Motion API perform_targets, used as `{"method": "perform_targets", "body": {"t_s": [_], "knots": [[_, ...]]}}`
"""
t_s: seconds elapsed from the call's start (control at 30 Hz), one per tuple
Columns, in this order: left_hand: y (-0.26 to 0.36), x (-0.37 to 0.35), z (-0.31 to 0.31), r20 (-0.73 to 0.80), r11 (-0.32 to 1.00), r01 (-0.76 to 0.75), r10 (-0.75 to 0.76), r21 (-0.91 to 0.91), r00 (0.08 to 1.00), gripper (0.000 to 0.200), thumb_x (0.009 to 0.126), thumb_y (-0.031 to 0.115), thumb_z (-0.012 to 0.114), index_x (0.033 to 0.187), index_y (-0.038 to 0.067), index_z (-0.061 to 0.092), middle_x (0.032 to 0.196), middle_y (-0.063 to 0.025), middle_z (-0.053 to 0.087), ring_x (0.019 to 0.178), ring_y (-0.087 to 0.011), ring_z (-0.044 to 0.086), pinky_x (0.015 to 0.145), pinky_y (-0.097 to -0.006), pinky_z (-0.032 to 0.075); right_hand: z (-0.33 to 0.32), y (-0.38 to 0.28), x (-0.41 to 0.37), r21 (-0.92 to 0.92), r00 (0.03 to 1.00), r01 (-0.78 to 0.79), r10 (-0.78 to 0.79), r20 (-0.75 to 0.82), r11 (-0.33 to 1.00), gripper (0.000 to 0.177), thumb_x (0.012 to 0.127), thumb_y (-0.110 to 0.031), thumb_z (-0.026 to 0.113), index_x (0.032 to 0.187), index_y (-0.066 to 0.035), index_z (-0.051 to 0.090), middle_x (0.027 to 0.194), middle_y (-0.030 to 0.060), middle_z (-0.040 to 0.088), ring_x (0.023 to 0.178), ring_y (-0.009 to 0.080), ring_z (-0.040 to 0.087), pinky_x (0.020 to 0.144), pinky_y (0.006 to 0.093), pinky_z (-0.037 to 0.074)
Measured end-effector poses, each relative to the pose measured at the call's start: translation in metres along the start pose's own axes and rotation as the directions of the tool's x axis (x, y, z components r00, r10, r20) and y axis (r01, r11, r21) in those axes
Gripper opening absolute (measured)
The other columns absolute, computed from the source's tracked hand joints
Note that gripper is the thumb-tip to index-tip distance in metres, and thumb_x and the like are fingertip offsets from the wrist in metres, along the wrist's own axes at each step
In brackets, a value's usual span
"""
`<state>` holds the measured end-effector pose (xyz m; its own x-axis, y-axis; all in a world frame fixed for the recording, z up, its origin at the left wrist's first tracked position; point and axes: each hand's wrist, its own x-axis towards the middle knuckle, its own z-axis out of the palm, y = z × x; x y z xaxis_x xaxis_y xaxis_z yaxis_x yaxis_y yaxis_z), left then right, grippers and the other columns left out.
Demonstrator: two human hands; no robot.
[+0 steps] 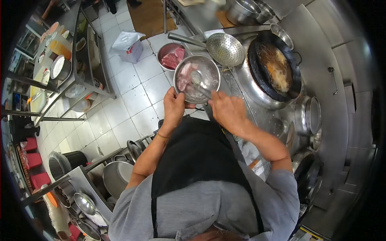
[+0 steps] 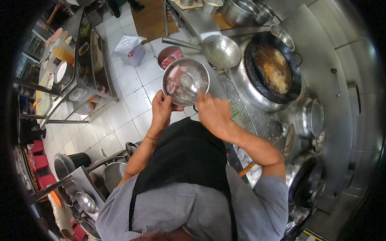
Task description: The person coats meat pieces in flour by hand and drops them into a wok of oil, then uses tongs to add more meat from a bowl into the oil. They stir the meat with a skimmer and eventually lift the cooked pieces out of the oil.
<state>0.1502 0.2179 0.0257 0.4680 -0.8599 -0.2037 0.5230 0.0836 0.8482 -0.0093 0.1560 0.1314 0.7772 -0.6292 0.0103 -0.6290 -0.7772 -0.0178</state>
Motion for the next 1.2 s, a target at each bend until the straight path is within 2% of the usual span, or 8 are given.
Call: {"method": "perform_targets", "body": {"t_s": [0.1,0.23,0.43,0.7,0.9,1.0,1.1,1.2], "knots": [[0.006,0.003,-0.009,-0.029,1.000,-0.027,0.028,0.008,0.999,0.010,0.085,-0.002,0.040,0.092,-0.005,0.047,0.080,-0.0144,0.061,0.059,-0.0224,0.066,0.052,-0.0292,0.059,-0.008,0.015,-0.010,0.045,0.998,-0.017,0.014,0.059,0.999,0.025,0.086,-0.021,0.058,0.097,0.001,0.062,0.079,0.0178,0.066,0.066,0.0334,0.067,0.055,0.0439,0.052],[0.005,-0.003,-0.001,0.002,0.995,0.097,-0.097,-0.005,0.995,0.005,0.086,-0.002,0.041,0.088,-0.004,0.045,0.079,-0.0128,0.059,0.060,-0.0220,0.066,0.051,-0.0281,0.059,-0.016,0.028,0.013,-0.024,0.987,-0.137,0.134,-0.091,0.990,0.021,0.085,-0.022,0.061,0.084,-0.001,0.064,0.079,0.0162,0.067,0.068,0.0324,0.067,0.056,0.0425,0.052],[-0.004,0.004,-0.013,-0.016,0.998,0.064,-0.064,0.000,0.998,0.007,0.086,-0.001,0.042,0.091,-0.005,0.046,0.083,-0.0161,0.062,0.059,-0.0233,0.066,0.052,-0.0294,0.059,0.005,0.013,-0.003,0.119,0.999,0.005,-0.009,0.034,0.993,0.024,0.085,-0.022,0.062,0.100,-0.003,0.059,0.080,0.0153,0.064,0.066,0.0350,0.064,0.056,0.0452,0.050],[0.001,-0.006,-0.014,0.016,0.997,0.069,-0.070,0.020,0.997,0.006,0.086,-0.001,0.042,0.088,-0.004,0.046,0.080,-0.0143,0.060,0.056,-0.0217,0.064,0.051,-0.0292,0.058,-0.064,0.018,-0.008,-0.006,0.990,-0.063,0.062,-0.130,0.998,0.023,0.081,-0.018,0.065,0.096,-0.002,0.059,0.079,0.0130,0.063,0.064,0.0324,0.065,0.053,0.0413,0.051],[0.024,-0.006,-0.003,0.013,0.995,0.093,-0.093,0.028,0.996,0.004,0.086,-0.001,0.042,0.084,-0.002,0.045,0.079,-0.0147,0.060,0.056,-0.0212,0.064,0.049,-0.0290,0.058,-0.034,0.017,-0.015,-0.028,0.999,-0.034,0.034,0.003,0.999,0.019,0.082,-0.017,0.064,0.094,-0.003,0.060,0.080,0.0120,0.064,0.064,0.0320,0.066,0.053,0.0418,0.051],[0.019,-0.009,-0.009,0.034,0.995,0.095,-0.096,0.042,0.995,0.004,0.086,0.000,0.043,0.084,-0.002,0.044,0.078,-0.0157,0.060,0.056,-0.0219,0.064,0.049,-0.0296,0.058,-0.037,0.037,-0.004,-0.042,0.991,-0.121,0.119,-0.058,0.992,0.019,0.082,-0.018,0.064,0.094,-0.004,0.062,0.080,0.0133,0.064,0.066,0.0327,0.065,0.054,0.0426,0.051],[0.018,-0.007,-0.009,0.015,0.994,0.094,-0.095,0.056,0.995,0.004,0.086,0.000,0.043,0.083,-0.002,0.044,0.076,-0.0165,0.060,0.054,-0.0230,0.064,0.048,-0.0300,0.058,-0.072,0.040,-0.008,0.013,0.987,-0.062,0.063,-0.148,0.998,0.020,0.081,-0.018,0.065,0.096,-0.004,0.064,0.081,0.0152,0.065,0.067,0.0335,0.065,0.054,0.0429,0.051],[0.015,-0.003,-0.010,-0.014,0.991,0.131,-0.130,0.034,0.991,0.003,0.086,0.000,0.043,0.082,-0.002,0.044,0.075,-0.0164,0.060,0.053,-0.0239,0.064,0.047,-0.0299,0.058,-0.087,0.026,-0.014,0.096,0.981,-0.145,0.155,-0.114,0.985,0.026,0.082,-0.021,0.065,0.101,-0.003,0.063,0.086,0.0158,0.065,0.070,0.0360,0.064,0.060,0.0445,0.050]]}}
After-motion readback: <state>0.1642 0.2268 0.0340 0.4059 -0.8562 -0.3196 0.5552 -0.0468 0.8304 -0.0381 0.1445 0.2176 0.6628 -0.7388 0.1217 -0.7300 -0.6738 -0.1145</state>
